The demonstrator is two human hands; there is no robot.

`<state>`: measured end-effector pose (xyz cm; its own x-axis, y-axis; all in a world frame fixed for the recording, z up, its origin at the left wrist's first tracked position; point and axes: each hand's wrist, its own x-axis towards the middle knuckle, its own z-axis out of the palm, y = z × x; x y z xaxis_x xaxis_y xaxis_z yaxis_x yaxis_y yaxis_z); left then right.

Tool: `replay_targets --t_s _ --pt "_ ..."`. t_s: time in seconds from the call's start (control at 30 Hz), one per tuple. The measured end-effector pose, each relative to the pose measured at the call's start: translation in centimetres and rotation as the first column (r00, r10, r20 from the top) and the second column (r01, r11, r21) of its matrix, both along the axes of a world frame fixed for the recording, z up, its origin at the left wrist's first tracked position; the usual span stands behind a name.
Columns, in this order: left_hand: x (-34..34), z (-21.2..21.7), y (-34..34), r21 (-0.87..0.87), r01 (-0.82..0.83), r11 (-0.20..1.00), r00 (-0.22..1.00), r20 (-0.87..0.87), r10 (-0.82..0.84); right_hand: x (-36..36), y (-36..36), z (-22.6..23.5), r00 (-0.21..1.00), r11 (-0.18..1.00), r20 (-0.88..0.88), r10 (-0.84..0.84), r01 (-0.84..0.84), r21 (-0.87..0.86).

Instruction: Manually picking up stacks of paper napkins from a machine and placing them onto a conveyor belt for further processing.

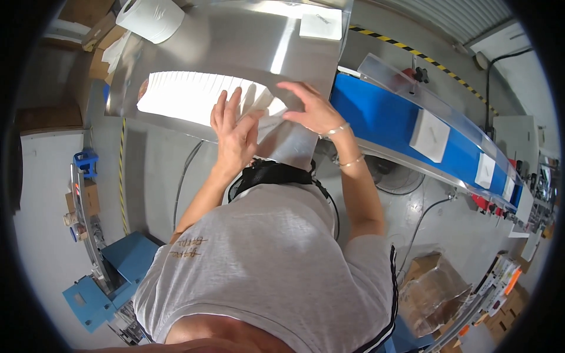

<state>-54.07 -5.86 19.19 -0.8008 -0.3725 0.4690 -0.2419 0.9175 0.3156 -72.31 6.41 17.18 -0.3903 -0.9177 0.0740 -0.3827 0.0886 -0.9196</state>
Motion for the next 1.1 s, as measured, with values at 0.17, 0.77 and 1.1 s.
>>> replay_targets --t_s 0.17,0.77,1.1 --pt "-0.2 0.2 -0.4 0.084 -0.058 0.995 0.997 -0.042 0.062 -0.3 0.5 -2.2 0.997 0.996 0.03 0.067 -0.068 0.05" --pt "0.2 -0.5 -0.9 0.035 -0.031 0.999 0.999 -0.031 0.032 -0.7 2.3 -0.4 0.966 0.979 -0.171 -0.196 0.202 0.018" --pt "0.6 -0.9 -2.9 0.079 -0.106 0.991 0.994 -0.016 0.108 -0.9 3.7 -5.5 0.829 0.905 0.375 -0.415 0.419 0.075"
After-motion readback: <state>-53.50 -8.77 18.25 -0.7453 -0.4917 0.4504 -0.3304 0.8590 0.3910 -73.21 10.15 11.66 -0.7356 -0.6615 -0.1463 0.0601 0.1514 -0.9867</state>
